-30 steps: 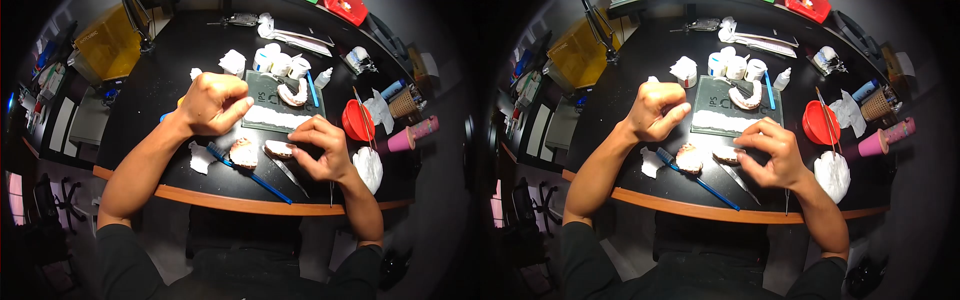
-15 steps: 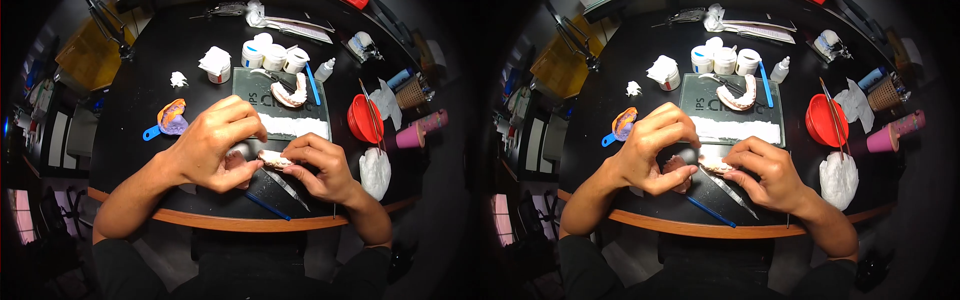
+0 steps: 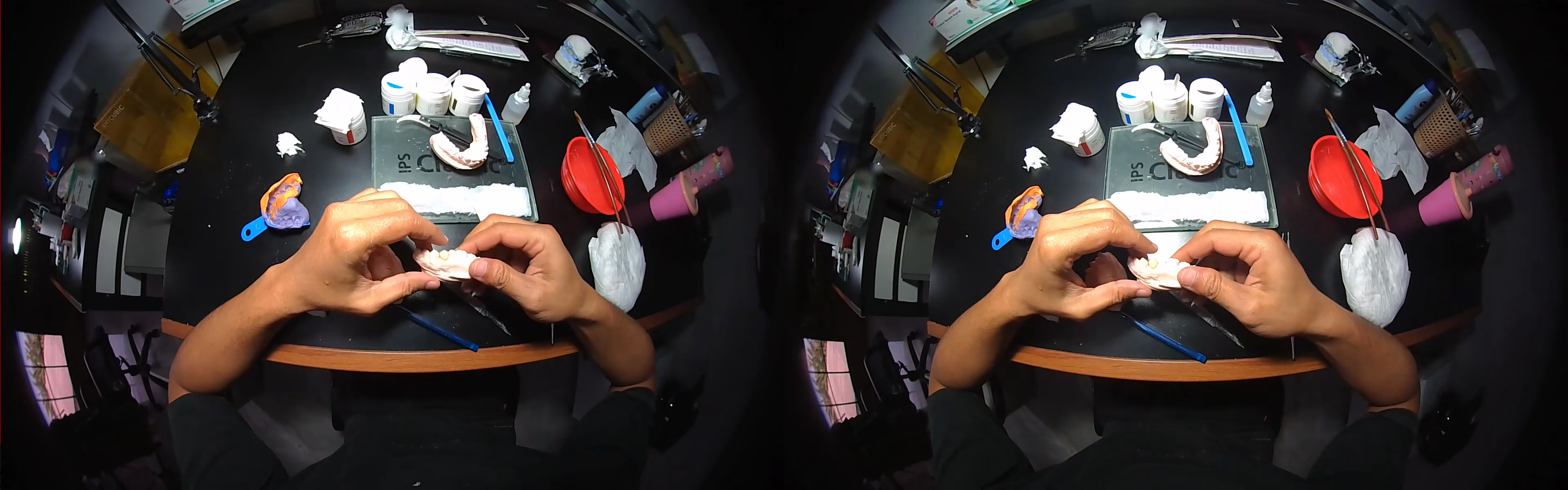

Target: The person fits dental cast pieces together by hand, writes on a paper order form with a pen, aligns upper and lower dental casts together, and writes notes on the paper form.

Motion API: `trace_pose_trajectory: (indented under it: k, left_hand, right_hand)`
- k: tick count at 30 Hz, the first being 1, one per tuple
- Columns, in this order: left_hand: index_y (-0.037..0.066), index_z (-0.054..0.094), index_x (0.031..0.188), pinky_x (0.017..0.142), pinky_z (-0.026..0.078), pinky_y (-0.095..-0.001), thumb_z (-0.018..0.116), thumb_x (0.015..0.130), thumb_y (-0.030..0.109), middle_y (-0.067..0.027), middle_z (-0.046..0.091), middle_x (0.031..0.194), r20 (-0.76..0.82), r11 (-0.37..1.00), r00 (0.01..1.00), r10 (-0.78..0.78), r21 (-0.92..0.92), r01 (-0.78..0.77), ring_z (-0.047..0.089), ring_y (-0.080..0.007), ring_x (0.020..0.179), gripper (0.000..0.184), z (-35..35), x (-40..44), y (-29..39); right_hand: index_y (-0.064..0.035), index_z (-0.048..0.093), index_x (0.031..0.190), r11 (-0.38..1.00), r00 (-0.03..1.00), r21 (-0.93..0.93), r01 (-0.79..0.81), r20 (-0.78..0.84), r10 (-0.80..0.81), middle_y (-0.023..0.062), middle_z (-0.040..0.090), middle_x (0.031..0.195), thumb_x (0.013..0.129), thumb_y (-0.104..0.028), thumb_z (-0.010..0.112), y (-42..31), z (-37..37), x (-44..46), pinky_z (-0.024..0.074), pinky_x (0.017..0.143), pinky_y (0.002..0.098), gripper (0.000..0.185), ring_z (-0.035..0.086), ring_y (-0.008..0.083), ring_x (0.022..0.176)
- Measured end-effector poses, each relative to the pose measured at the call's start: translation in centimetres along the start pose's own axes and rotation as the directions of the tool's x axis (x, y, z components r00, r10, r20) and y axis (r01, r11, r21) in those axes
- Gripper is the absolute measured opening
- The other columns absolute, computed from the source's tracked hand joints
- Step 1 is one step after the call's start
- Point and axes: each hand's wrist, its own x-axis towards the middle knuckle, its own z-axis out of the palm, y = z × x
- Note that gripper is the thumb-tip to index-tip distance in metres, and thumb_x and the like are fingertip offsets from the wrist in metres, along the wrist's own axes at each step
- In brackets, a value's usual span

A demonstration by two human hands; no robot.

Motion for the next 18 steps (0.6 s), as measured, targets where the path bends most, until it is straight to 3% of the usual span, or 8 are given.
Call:
trace_pose_trajectory:
  k: [18]
  left_hand:
    - [0.003, 0.078, 0.098, 0.075, 0.052, -0.0346, 0.095, 0.071, 0.013, -0.0061, 0.073, 0.085, -0.023, 0.999, 0.999, 0.042, 0.013, -0.042, 0.071, -0.0208, 0.081, 0.033, 0.18, 0.08, 0.25]
  right_hand:
    - [0.0067, 0.071, 0.114, 0.999, 0.999, 0.031, 0.033, -0.001, -0.033, 0.0109, 0.066, 0.109, 0.102, -0.006, 0.068, 0.11, 0.33, -0.09, 0.0556, 0.075, 0.0226, 0.018, 0.067, 0.0103, 0.087]
